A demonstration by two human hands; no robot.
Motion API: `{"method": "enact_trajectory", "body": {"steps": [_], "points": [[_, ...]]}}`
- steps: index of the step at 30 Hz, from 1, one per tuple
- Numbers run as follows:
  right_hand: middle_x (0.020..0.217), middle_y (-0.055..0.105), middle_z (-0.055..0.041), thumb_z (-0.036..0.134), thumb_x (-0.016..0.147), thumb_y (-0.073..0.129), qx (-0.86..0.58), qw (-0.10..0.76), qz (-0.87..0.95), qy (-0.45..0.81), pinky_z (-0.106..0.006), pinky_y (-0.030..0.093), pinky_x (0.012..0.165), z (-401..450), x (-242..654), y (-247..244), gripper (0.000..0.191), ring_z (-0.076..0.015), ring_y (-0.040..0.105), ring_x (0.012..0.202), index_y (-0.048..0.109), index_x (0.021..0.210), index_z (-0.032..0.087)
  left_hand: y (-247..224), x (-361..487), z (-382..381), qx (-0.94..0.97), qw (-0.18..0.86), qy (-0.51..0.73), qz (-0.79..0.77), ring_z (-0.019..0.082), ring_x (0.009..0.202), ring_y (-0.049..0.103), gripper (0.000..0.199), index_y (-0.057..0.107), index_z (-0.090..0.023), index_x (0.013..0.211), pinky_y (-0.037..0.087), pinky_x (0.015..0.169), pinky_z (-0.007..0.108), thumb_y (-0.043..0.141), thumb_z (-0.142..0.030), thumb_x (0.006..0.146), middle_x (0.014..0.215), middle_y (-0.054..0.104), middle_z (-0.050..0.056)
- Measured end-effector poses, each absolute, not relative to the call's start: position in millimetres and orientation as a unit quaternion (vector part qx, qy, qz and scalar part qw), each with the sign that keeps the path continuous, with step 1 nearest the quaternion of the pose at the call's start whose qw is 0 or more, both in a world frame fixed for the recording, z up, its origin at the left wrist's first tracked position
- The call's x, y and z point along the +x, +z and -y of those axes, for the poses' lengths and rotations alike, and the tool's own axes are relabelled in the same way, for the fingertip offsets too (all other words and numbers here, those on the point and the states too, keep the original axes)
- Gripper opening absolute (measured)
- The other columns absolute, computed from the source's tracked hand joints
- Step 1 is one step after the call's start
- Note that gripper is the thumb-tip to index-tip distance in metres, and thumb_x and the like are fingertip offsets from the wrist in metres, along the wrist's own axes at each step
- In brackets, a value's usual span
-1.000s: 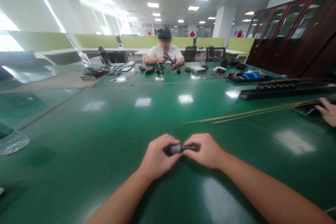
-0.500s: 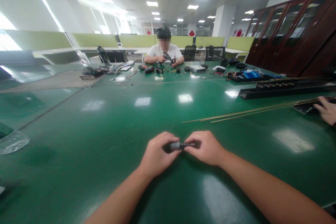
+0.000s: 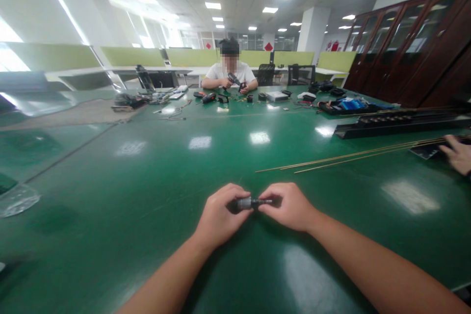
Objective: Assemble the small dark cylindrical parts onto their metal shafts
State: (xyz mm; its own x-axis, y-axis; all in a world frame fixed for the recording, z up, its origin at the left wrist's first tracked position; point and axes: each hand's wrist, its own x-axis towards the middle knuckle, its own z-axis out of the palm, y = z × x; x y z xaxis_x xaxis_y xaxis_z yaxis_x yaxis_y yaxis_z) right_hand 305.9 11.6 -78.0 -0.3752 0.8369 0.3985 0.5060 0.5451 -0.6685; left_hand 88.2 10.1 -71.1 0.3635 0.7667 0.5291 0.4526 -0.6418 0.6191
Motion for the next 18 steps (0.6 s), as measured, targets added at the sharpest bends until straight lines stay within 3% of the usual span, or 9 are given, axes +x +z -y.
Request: {"method": "enact_trajectory", "body": {"steps": [18], "points": [[0.077,0.073,-0.0021,0.022,0.075,0.075,-0.438,0.377,0.781,0.235,-0.026,0.047,0.065,-12.6,306.9,-77.5,0.009,-0.0154,0.065,0.068,0.076,0.083,0.019,-72.0,87.4,-12.5,0.800,0.171,0.423,-0.389,0.017,0.085,0.064,0.015,0.069,-0.020,0.092,0.052,0.077,0.029,0.073,-0.019,0.077,0.092,0.068,0.004]]}}
